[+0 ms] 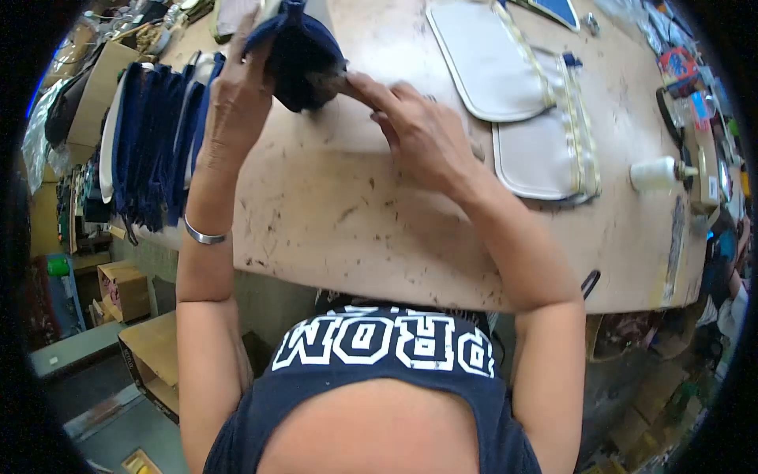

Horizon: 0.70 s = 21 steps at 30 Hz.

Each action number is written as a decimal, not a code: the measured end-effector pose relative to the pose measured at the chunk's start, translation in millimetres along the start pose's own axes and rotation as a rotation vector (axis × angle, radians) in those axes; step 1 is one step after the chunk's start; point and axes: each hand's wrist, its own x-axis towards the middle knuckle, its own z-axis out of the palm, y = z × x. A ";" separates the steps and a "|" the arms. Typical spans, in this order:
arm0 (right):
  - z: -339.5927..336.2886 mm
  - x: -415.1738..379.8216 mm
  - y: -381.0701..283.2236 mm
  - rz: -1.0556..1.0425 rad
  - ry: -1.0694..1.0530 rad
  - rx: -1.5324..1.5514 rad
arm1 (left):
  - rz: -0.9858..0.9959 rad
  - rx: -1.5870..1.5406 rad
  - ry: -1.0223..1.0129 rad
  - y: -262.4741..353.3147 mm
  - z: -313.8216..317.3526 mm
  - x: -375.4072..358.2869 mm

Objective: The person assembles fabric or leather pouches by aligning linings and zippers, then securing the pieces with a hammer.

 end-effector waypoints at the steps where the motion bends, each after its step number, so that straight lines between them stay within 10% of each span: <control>1: 2.2 -0.9 -0.1 -0.001 -0.023 -0.033 | -0.018 0.047 0.033 1.9 2.4 -4.6; 8: 13.0 3.7 -15.4 -0.075 0.023 -0.141 | 0.038 0.095 0.198 0.4 12.3 -26.8; 21: 15.0 21.0 -35.8 -0.099 -0.204 -0.331 | -0.424 -0.072 -0.067 -3.4 -10.6 -91.5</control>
